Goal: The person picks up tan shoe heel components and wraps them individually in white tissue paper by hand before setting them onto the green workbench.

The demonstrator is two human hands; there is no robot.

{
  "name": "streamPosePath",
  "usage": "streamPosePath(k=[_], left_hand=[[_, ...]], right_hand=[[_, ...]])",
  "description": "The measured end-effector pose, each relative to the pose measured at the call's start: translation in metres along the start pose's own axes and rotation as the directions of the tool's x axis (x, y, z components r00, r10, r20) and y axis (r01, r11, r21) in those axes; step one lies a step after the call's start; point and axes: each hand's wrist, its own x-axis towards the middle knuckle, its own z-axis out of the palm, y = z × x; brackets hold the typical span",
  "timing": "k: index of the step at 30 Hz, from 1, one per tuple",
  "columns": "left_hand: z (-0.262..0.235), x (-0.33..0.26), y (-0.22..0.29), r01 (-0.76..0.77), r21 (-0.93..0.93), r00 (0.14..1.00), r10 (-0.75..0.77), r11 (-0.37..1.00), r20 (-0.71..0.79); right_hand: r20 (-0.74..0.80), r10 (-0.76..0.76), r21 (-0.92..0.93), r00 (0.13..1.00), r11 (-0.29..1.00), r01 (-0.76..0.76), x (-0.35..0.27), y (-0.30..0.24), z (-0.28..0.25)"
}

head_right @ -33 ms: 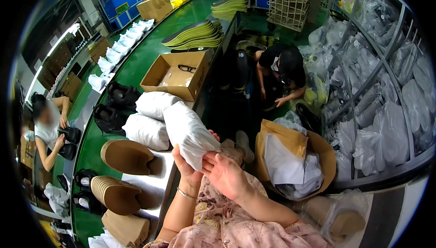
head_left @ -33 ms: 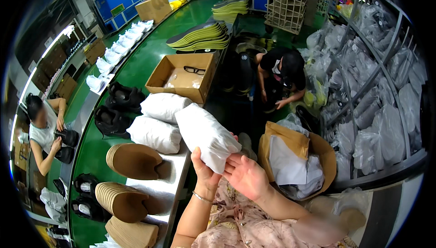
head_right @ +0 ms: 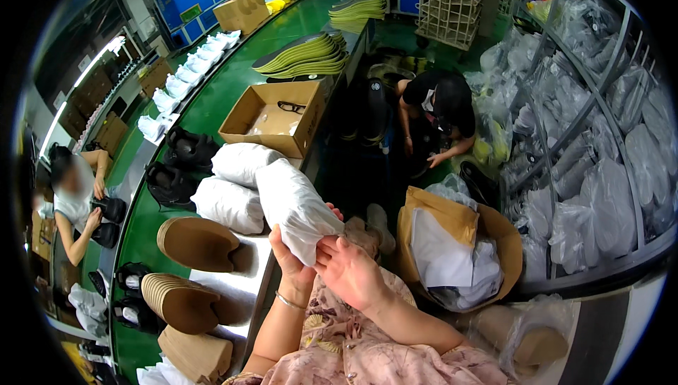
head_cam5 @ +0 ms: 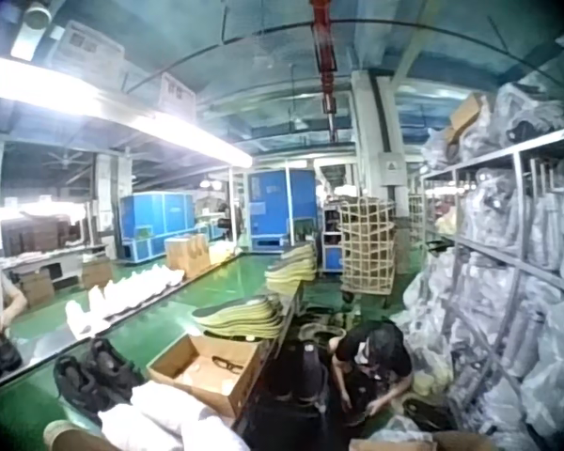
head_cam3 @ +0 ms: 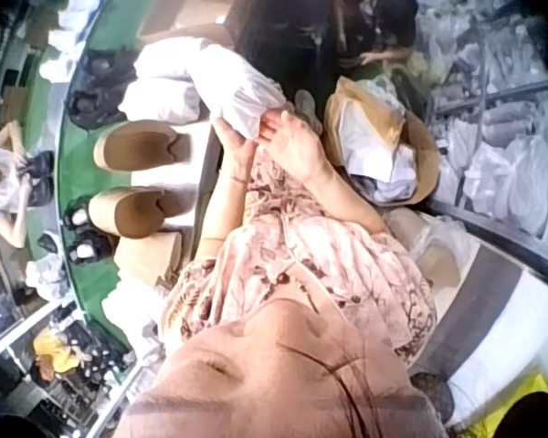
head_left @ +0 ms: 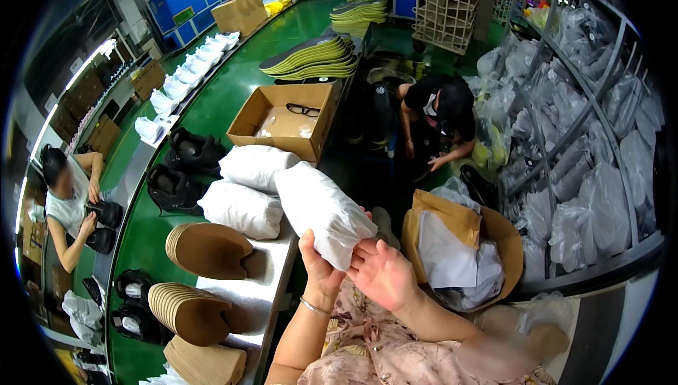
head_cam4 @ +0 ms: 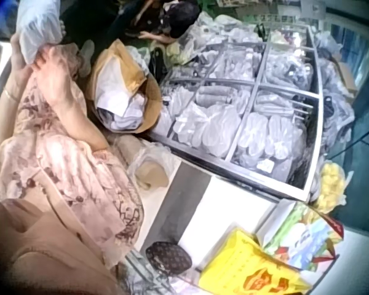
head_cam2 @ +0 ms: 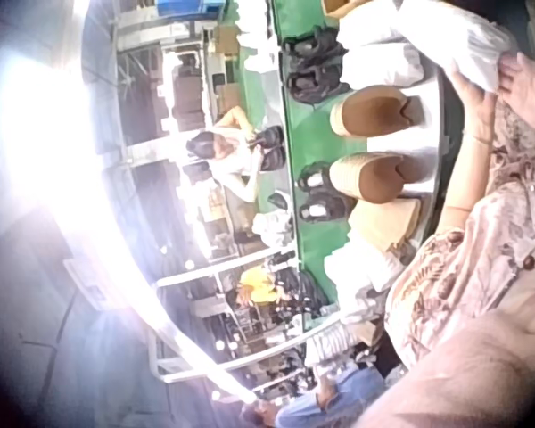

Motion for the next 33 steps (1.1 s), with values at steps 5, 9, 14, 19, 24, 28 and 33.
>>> streamPosePath(k=[5,9,14,19,24,28,33], left_hand=[[0.012,-0.006,0.002,0.084,-0.08,0.996,-0.082,0.993,0.033],[0.004,-0.009,0.0,0.084,-0.072,0.996,-0.081,0.994,0.041],[-0.016,-0.009,0.002,0.09,-0.056,0.996,-0.091,0.994,-0.006],[-0.024,-0.01,0.001,0.079,0.022,0.994,-0.077,0.997,-0.077],[-0.028,-0.008,-0.032,-0.018,0.231,0.982,0.06,0.973,-0.179],[-0.039,-0.01,-0.026,-0.013,0.194,0.998,0.024,0.981,-0.056],[-0.04,-0.021,-0.025,-0.021,0.332,0.995,0.052,0.943,-0.085]], right_hand=[[0.027,-0.115,-0.029,0.993,0.993,0.116,-0.002,0.011,-0.017],[-0.024,-0.159,-0.071,0.987,0.985,0.157,-0.004,0.01,-0.012],[-0.026,-0.065,-0.243,0.998,0.968,0.056,-0.013,-0.008,-0.047],[-0.188,-0.28,-0.662,0.941,0.744,0.09,-0.024,-0.036,-0.052],[0.027,-0.43,-0.919,0.903,0.344,0.191,0.001,-0.006,-0.017],[0.16,-0.572,-0.978,0.805,0.021,0.209,0.004,0.013,-0.017],[0.158,-0.565,-0.98,0.81,0.012,0.2,-0.001,0.008,-0.034]])
